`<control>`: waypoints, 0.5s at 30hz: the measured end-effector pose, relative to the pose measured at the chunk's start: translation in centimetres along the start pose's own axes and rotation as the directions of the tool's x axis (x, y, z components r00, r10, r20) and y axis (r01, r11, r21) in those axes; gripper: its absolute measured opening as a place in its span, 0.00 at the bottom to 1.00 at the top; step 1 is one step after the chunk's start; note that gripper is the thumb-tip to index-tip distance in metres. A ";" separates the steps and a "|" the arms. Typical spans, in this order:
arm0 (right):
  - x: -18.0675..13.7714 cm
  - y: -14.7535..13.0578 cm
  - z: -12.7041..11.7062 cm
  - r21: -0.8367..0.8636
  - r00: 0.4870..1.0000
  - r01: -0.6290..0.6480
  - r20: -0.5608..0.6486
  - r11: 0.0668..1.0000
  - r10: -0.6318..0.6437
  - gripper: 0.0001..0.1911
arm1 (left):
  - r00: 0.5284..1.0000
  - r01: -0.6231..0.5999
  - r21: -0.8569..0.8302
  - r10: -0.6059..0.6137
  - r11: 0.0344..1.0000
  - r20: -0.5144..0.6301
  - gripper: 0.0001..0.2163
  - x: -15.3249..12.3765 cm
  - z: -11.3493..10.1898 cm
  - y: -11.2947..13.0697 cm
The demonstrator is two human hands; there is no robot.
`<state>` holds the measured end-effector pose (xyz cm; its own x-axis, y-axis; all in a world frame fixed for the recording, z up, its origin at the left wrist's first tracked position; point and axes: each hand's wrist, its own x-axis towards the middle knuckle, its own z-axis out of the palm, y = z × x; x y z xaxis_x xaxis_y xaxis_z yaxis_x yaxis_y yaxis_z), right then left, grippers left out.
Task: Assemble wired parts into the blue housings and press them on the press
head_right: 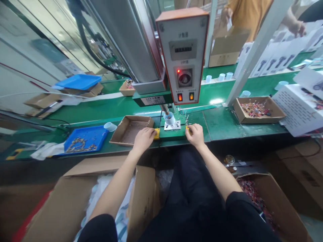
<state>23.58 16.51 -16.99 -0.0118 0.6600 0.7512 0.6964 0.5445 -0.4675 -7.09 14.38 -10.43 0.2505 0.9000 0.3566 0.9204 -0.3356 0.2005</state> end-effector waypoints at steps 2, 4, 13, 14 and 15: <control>-0.2 0.1 0.1 0.012 1.000 -0.004 -0.006 1.000 0.004 0.10 | 0.997 0.031 -0.152 -0.041 0.988 -0.060 0.11 1.1 -0.7 0.2; -0.4 0.3 0.0 0.023 1.000 -0.009 -0.003 1.000 0.009 0.10 | 0.991 0.027 -0.288 -0.065 0.957 -0.121 0.09 2.7 -1.7 0.7; -0.8 0.7 0.1 0.033 0.998 -0.060 0.012 0.998 0.059 0.10 | 0.995 0.098 -0.481 -0.099 0.871 0.023 0.08 9.6 -4.6 3.7; -0.8 0.7 0.1 0.030 0.998 -0.066 0.014 0.997 0.066 0.10 | 0.992 0.122 -0.482 -0.110 0.868 0.053 0.08 9.8 -4.5 3.7; -0.9 0.7 0.0 0.026 0.997 -0.072 0.017 0.997 0.072 0.10 | 0.990 0.141 -0.479 -0.115 0.866 0.085 0.09 9.9 -4.4 3.7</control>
<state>24.02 16.33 -17.96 0.0259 0.7060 0.7078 0.6762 0.5091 -0.5325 -2.49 20.83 -2.10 0.1680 0.9529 0.2523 0.6888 -0.2966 0.6615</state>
